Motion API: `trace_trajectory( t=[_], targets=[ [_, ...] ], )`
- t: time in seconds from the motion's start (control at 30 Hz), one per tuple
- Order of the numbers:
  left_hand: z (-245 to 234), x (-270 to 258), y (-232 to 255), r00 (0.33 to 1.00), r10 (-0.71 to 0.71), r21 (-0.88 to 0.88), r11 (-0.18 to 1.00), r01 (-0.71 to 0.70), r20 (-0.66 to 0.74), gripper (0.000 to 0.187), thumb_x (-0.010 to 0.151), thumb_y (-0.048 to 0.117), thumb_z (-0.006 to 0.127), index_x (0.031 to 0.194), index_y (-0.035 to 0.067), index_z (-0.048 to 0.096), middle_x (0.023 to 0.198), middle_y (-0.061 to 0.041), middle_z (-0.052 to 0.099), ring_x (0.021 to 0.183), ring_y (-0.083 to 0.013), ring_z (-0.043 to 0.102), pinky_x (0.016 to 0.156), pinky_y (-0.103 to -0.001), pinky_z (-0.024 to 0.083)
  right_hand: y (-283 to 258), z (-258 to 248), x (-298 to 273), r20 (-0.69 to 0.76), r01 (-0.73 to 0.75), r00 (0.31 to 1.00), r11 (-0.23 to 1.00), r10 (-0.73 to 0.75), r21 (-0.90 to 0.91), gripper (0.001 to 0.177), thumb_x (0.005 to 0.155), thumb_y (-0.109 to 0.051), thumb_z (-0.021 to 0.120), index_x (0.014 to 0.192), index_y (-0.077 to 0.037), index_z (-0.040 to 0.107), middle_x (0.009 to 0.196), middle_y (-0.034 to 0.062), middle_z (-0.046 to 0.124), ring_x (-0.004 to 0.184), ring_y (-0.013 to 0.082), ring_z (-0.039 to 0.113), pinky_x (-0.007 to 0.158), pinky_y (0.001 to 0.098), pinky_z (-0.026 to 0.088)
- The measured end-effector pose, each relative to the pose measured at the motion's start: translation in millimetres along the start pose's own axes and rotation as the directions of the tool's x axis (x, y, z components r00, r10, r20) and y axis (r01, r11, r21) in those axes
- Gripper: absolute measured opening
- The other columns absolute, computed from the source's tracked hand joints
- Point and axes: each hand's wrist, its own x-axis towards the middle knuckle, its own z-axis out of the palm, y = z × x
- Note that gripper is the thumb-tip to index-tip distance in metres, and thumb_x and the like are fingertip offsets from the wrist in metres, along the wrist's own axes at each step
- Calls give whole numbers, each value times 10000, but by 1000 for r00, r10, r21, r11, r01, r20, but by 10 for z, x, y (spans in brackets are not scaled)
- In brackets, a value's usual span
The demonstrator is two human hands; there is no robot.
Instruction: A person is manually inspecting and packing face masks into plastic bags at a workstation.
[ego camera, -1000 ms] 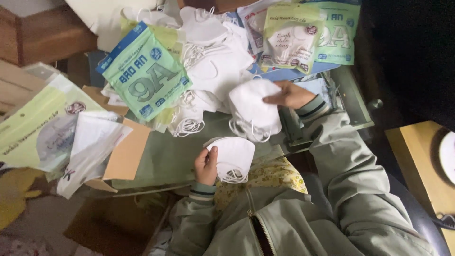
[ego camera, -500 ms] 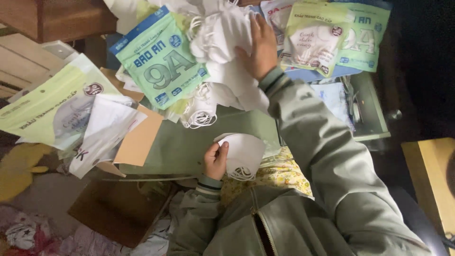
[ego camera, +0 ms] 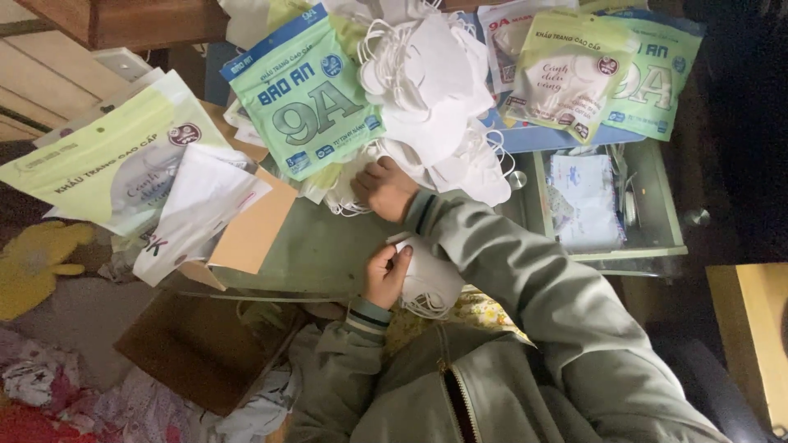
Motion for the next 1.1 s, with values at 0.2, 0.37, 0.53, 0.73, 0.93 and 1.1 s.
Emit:
trace_trajectory(
  t=[0.2,0.37,0.53,0.73,0.93,1.1],
  targets=[
    [-32,-25,31,1000,-18,-2,1000,18,5,523,1054,223,668,589,124,452,458,-20,419,451,-75,426,470,-223,342,-132,-1142,109,-19,-165,983,936,180,312,261,988,-322,636,1039,-85,732,909,92,702,873,279,636,796,441,479],
    [-50,-68,-184,996,-92,43,995,93,-10,473,1031,291,699,622,120,532,508,-6,475,525,-58,447,512,-228,374,90,-1856,-416,-43,-222,972,964,230,149,287,994,-231,594,1171,-76,758,1017,108,736,897,277,665,825,433,496],
    [-121,-253,-661,970,-236,56,969,239,-55,324,1021,336,711,832,73,731,633,8,587,648,-61,520,617,-270,481,104,-2046,-1077,314,-431,852,902,419,-33,288,875,-222,715,1139,-112,756,1067,106,757,1024,319,701,845,480,508],
    [-138,-259,-781,937,-333,25,941,337,-106,319,1043,373,684,1023,64,763,703,-55,641,720,-86,568,661,-305,507,342,-1990,-1385,243,-609,791,687,561,396,298,917,37,566,1164,54,732,1010,260,731,935,466,692,798,540,563],
    [-127,-209,-708,947,-287,11,956,292,-144,318,1055,377,659,976,85,759,641,-48,616,638,-67,545,586,-290,493,531,-1765,-1294,477,-790,521,612,708,-46,690,843,-367,810,1434,-89,586,1323,178,634,1224,409,590,892,528,527],
    [-86,-163,-518,937,-323,-40,946,320,-134,354,1046,407,662,1069,64,750,648,-30,609,615,-63,524,576,-303,495,460,-1801,-1229,460,-781,489,607,741,-148,724,812,-387,835,1419,-78,589,1283,167,647,1200,371,581,890,497,501]
  ],
)
